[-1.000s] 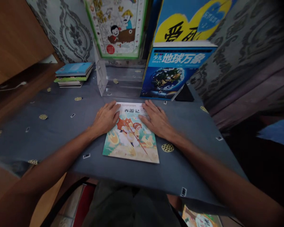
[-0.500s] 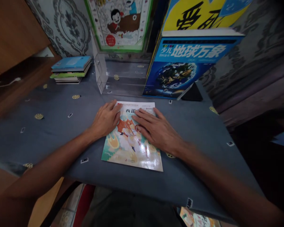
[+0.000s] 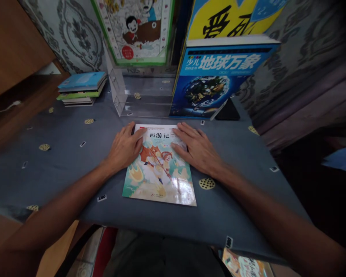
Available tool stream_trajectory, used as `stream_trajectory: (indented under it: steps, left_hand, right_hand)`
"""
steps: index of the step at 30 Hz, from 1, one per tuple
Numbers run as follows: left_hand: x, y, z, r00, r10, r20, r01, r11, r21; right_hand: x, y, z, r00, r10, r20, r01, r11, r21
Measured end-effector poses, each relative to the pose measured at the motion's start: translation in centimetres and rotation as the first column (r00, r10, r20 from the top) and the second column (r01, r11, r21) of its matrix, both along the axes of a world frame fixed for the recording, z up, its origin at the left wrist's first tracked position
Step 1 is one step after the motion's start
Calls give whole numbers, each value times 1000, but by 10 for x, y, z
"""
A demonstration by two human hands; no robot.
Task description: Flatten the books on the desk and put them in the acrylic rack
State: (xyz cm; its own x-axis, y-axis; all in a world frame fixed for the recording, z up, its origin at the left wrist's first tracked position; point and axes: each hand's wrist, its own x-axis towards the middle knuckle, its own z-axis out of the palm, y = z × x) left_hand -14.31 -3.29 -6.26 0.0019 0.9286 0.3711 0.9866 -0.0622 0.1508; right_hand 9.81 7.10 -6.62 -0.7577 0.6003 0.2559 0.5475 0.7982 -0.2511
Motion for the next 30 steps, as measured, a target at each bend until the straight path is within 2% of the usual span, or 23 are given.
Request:
stream_trajectory:
  steps: [3,6,8,10,12,13,15,17,18,19,20,22,26,30]
  left_hand:
    - [1,-1,2,1000,26,17,-25,1000,-17]
    - [0,-1,7,998,2,69,0,1000,-21]
    - [-2,-1,11,985,-8,170,14,999,-30]
    - [-4,1,15,931,13,365,3,999,-43]
    - [-4,4,17,778,48,626,-21,998,-51]
    - [-3,5,18,658,68,750,-42,998,-54]
    - [1,8,19,362,118,924,-85,992,-94]
    - [6,10,20,84,188,979,-83,980,-181]
    - [9,11,21,-19,219,975,-66,973,-220]
    - [12,11,21,-92,239,967,-48,969,-244]
    - [15,12,22,-138,246,959,-41,966,-254]
    - [20,11,23,-180,237,955,-74,965,-253]
    - [28,9,21,-208,222,953,-141,957,-254]
    - [35,10,17,-260,208,943,-115,963,-244]
  right_hand:
    - [-1,-2,0,999,-33,22,33,999,17]
    - [-4,-6,0,997,-61,49,61,998,9]
    - [-5,-8,0,998,-52,31,52,999,-5]
    - [-5,-7,-2,999,-37,-1,37,999,-21]
    - [-5,-7,-4,999,-35,-30,34,999,-35]
    - [-5,-7,-5,998,-38,-43,37,999,-40]
    - [-4,-6,-7,997,-41,-65,38,998,-50]
    - [-4,-6,-8,996,-40,-77,36,998,-55]
    - [-4,-6,-8,996,-39,-80,35,998,-57]
    - [-4,-6,-8,996,-39,-81,34,998,-57]
    - [-4,-6,-8,996,-39,-80,35,998,-59]
    - [-5,-6,-9,997,-45,-69,40,997,-73]
    - [-8,-9,-10,997,-62,-55,55,989,-134]
    - [-8,-12,-9,995,-65,-69,52,982,-180]
